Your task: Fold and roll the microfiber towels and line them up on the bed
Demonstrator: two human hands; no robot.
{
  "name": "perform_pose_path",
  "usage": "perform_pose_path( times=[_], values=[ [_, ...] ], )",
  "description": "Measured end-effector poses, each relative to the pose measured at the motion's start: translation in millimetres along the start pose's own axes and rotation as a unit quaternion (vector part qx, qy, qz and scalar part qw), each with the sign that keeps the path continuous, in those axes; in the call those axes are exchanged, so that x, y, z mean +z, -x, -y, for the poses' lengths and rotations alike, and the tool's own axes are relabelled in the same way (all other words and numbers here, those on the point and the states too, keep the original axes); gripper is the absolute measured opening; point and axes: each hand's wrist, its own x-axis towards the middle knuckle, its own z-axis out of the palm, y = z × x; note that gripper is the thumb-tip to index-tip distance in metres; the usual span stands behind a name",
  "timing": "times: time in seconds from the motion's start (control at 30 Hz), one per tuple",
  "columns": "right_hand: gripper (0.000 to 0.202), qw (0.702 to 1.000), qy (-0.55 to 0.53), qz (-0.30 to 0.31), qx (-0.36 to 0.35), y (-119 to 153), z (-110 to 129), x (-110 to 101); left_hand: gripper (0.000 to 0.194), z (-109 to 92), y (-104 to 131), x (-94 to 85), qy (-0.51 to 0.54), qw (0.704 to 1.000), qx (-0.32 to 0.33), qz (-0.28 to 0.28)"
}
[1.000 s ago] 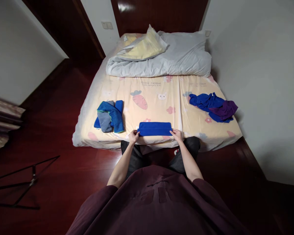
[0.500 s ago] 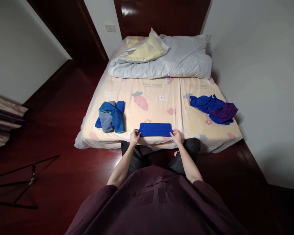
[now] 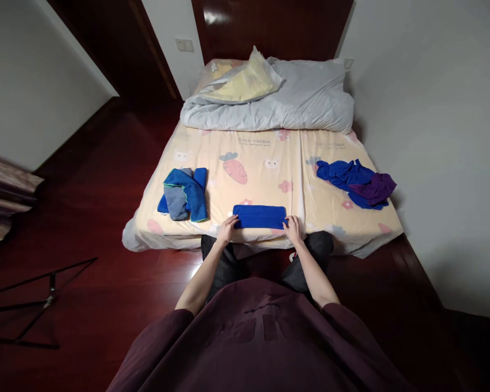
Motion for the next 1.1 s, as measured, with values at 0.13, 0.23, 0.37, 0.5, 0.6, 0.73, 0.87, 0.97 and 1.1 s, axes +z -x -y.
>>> perform_pose_path(
  times=[0.13, 0.23, 0.37, 0.5, 0.6, 0.73, 0.87, 0.97, 1.1],
  values=[
    [0.043, 0.987, 0.082, 0.074, -0.119, 2.9, 7.8, -4.2, 0.056, 0.8, -3.0, 1.1, 0.010, 1.000, -0.007, 0.005],
    [0.042, 0.980, 0.091, 0.116, -0.134, 1.5, 8.6, -5.6, 0.063, 0.0, -5.5, -1.7, -0.019, 0.999, -0.001, 0.034],
    [0.058, 0.977, 0.099, 0.141, -0.129, -4.4, 6.3, -6.0, 0.076, -5.1, -10.8, -0.6, -0.079, 0.995, -0.014, 0.056],
    [0.068, 0.973, 0.129, 0.147, -0.119, -12.1, 8.9, -1.4, 0.065, -15.8, -19.0, 6.3, -0.118, 0.992, -0.014, 0.041],
    [0.068, 0.973, 0.151, 0.139, -0.105, -16.4, 12.7, 3.7, 0.054, -22.3, -24.8, 8.6, -0.130, 0.991, -0.014, 0.019],
    [0.065, 0.975, 0.150, 0.128, -0.099, -17.0, 14.1, 5.3, 0.050, -22.1, -25.8, 3.2, -0.149, 0.988, 0.001, 0.028],
    [0.064, 0.976, 0.130, 0.139, -0.104, -9.4, 10.9, -2.1, 0.053, -16.5, -15.7, -5.8, -0.168, 0.983, 0.027, 0.068],
    [0.066, 0.978, 0.093, 0.156, -0.107, 0.6, 5.4, -10.0, 0.056, -12.3, -3.0, -11.0, -0.155, 0.984, 0.023, 0.084],
    [0.063, 0.984, 0.004, 0.162, -0.071, 9.9, -4.7, -15.7, 0.059, -4.4, 11.3, -15.5, -0.097, 0.992, -0.009, 0.083]
  ],
)
